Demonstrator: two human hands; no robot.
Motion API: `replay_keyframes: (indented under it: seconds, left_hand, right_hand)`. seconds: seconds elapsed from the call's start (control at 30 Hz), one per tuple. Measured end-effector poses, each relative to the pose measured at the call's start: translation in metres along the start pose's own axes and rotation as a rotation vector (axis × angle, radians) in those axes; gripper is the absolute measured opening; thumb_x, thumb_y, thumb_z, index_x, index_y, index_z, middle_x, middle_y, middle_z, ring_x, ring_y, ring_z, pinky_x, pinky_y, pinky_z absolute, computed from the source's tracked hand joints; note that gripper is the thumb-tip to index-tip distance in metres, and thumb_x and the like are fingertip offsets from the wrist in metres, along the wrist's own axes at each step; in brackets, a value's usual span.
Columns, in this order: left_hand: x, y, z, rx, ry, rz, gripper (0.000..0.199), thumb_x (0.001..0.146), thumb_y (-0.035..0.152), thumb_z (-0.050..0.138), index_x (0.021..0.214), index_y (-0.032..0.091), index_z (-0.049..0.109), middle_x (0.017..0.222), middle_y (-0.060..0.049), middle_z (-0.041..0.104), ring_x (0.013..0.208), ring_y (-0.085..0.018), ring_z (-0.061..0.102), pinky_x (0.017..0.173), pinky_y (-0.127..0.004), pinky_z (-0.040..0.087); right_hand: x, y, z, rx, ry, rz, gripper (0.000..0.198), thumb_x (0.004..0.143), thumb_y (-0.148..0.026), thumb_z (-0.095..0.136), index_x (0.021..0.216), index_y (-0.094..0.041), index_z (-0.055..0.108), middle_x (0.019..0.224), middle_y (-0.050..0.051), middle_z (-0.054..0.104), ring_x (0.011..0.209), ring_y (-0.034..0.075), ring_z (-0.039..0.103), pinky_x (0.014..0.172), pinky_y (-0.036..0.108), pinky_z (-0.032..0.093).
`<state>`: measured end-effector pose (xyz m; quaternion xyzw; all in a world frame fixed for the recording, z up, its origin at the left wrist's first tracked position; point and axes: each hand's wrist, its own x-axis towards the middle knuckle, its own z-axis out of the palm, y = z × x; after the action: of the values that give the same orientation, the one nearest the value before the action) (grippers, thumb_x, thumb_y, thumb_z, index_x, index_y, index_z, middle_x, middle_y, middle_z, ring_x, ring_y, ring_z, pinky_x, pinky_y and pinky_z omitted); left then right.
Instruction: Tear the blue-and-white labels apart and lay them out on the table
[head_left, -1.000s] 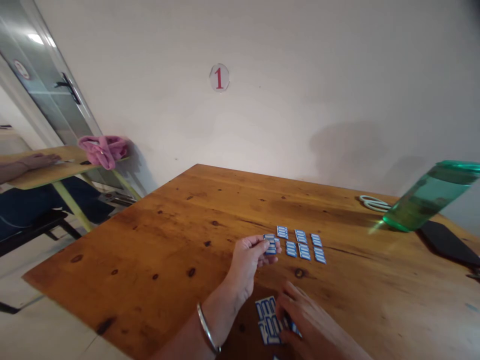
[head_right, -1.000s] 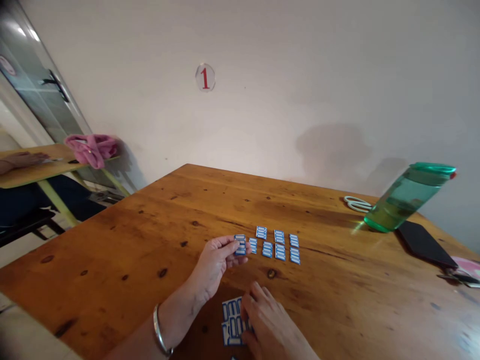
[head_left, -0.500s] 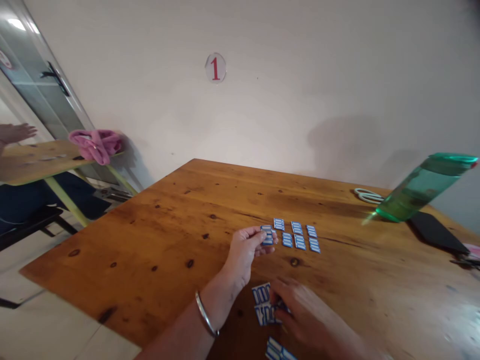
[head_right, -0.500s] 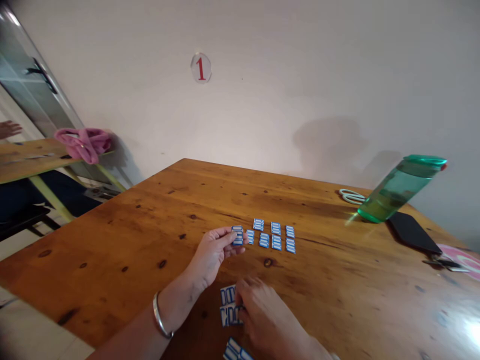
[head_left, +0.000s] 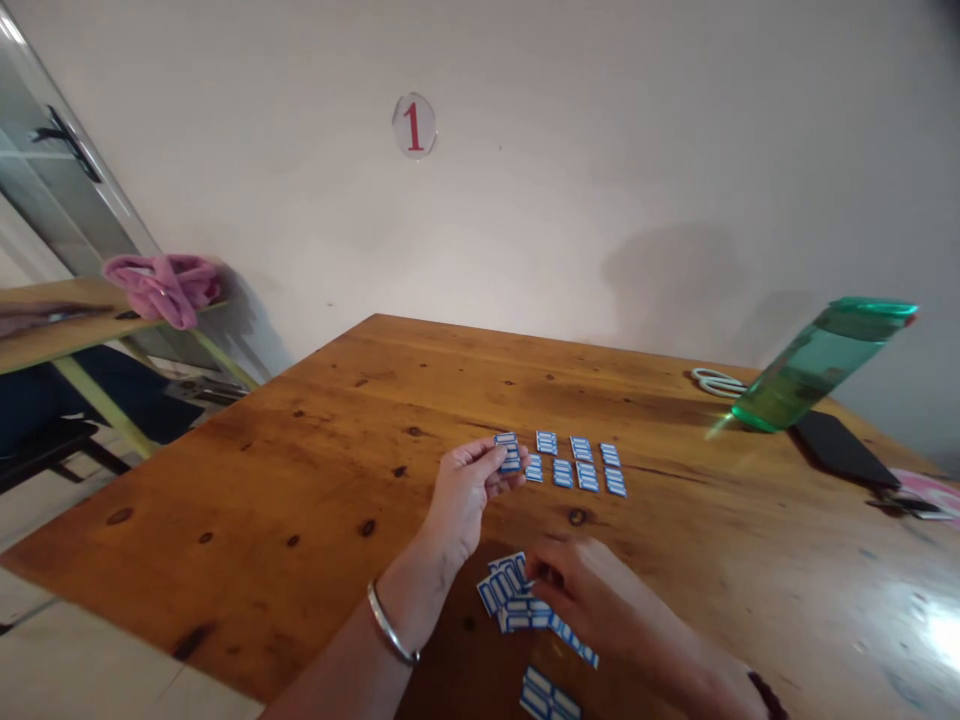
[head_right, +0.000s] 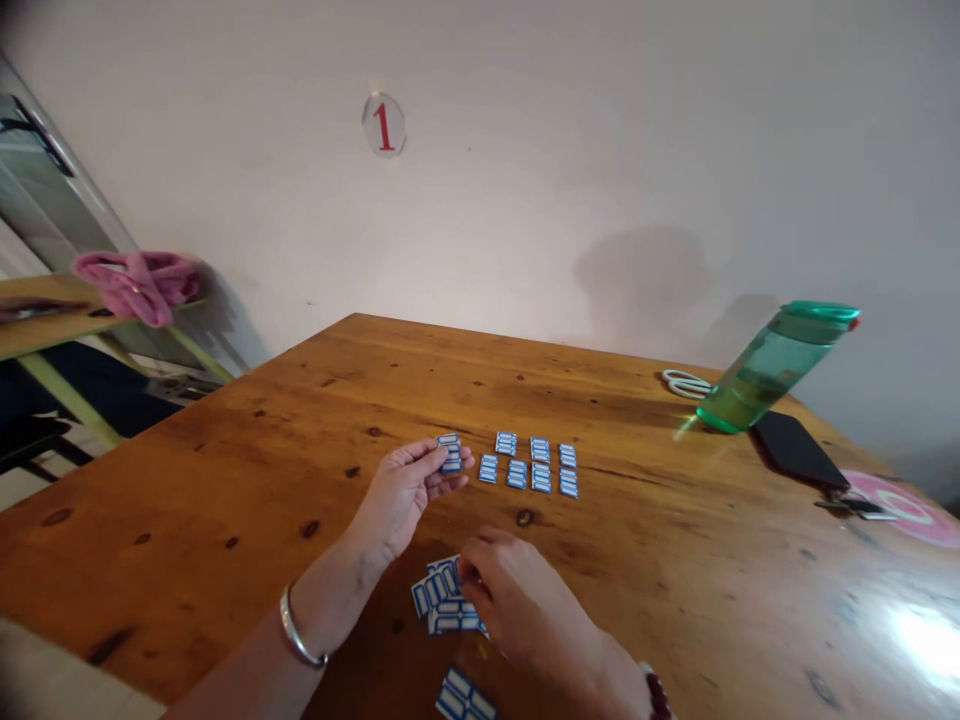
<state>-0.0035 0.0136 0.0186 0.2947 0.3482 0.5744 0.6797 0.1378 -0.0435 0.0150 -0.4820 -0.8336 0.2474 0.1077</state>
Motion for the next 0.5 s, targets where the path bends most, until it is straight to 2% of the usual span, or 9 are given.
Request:
replay_keyframes:
  seconds: [0.1,0.17,0.33,0.5]
  left_hand:
    - [-0.0007,-0.0011,0.0003,-0.001,-0.02,-0.002,0.008,0.071,0.013,0.061,0.076,0.009,0.065,0.075,-0.01,0.071,0.069,-0.018,0.066,0.064,-0.027,0.052]
    - [-0.0013,-0.0019,0.0004,0.0,-0.028,-0.003,0.008,0.071,0.014,0.061,0.076,0.009,0.065,0.075,-0.009,0.071,0.07,-0.018,0.066,0.064,-0.027,0.052]
    - [-0.0022,-0.0033,0.0009,0.017,-0.029,-0.012,0.008,0.071,0.014,0.061,0.076,0.009,0.064,0.072,-0.01,0.071,0.069,-0.018,0.066,0.063,-0.027,0.052]
    - [-0.0026,-0.004,0.0005,0.037,-0.026,-0.01,0.01,0.071,0.015,0.061,0.078,0.008,0.065,0.074,-0.01,0.07,0.068,-0.017,0.065,0.063,-0.027,0.051]
  right_hand:
    - [-0.0107,-0.0013,0.0025,-0.101,-0.079,0.027,0.019,0.07,-0.012,0.052,0.087,-0.017,0.059,0.092,0.007,0.058,0.082,0.021,0.053,0.069,0.029,0.038]
    - [-0.0126,-0.0038,0.0047,-0.142,-0.107,0.053,0.022,0.069,-0.013,0.052,0.09,-0.017,0.058,0.096,0.009,0.056,0.085,0.022,0.052,0.071,0.031,0.039]
    - [-0.0095,-0.0089,0.0047,-0.149,-0.132,0.061,0.017,0.068,-0.011,0.05,0.083,-0.016,0.056,0.092,0.008,0.057,0.08,0.021,0.052,0.067,0.031,0.038]
    - [-0.0129,-0.0037,0.0102,-0.047,-0.072,0.008,0.017,0.063,-0.009,0.05,0.077,-0.018,0.055,0.082,0.004,0.06,0.072,0.017,0.05,0.061,0.026,0.034]
